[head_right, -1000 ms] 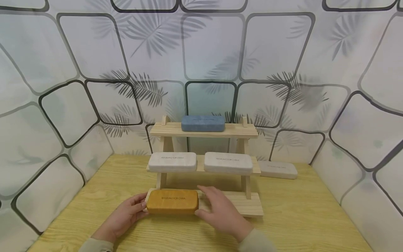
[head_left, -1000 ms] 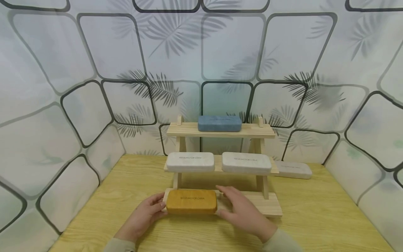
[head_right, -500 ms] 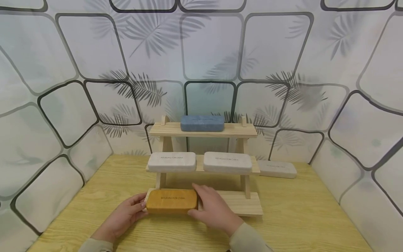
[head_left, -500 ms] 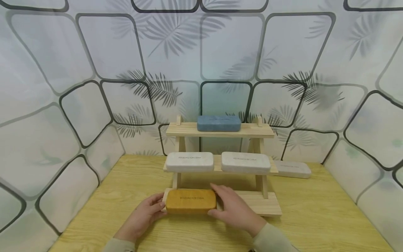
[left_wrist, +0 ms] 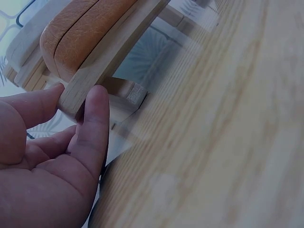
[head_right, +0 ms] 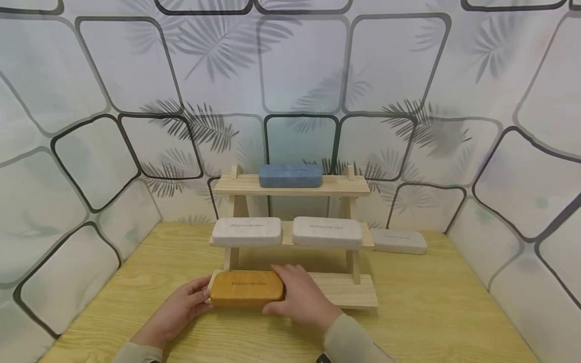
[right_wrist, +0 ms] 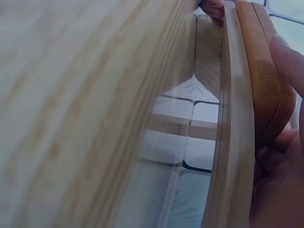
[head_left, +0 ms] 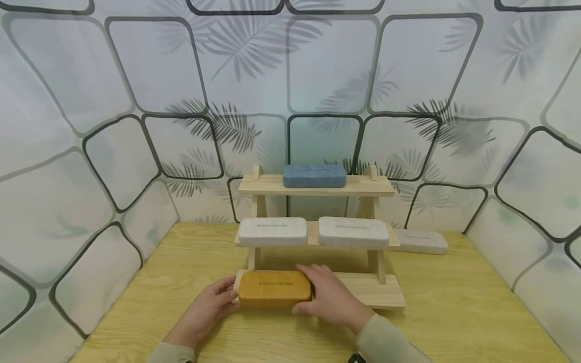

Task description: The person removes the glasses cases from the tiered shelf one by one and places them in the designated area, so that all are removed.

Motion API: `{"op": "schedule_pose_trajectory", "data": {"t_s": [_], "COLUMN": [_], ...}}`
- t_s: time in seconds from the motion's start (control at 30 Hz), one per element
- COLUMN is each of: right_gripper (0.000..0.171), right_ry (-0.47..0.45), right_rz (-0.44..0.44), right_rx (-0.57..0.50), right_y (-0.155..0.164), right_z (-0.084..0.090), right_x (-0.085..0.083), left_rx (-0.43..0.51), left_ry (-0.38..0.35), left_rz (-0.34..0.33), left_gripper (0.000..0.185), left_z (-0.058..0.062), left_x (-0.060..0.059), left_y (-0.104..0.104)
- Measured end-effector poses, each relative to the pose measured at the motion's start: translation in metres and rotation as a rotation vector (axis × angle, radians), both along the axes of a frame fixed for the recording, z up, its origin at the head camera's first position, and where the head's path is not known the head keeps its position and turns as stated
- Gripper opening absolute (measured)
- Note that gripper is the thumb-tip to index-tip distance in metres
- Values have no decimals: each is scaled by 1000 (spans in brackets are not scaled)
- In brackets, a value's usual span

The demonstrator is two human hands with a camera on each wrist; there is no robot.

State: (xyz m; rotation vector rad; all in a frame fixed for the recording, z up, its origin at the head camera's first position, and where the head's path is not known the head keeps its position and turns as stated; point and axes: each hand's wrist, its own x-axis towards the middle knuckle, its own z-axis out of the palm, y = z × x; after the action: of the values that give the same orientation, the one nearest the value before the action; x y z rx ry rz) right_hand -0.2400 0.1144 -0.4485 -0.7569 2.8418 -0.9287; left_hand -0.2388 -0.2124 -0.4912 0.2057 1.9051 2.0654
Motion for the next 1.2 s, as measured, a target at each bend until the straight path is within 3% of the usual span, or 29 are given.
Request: {"op": "schedule_pose_trajectory", "data": {"t_s": [0.3, 0.67, 1.2], "right_gripper": [83, 78, 74], "right_ry": [33, -29, 5], "right_rz": [-8, -39, -9], "right_rx": [-8, -80, -172], "right_y": [-2, 6, 45], "right_z": [0, 0, 7], "right_x": [-1, 3, 12], "left_rx": [3, 13, 2], "left_ry": [20, 5, 22], "left_rz": [-2, 13, -6], "left_gripper": [64, 65, 68], "left_z": [1, -1, -1], "left_x": [1, 1, 2], "left_y": [0, 0, 0]}}
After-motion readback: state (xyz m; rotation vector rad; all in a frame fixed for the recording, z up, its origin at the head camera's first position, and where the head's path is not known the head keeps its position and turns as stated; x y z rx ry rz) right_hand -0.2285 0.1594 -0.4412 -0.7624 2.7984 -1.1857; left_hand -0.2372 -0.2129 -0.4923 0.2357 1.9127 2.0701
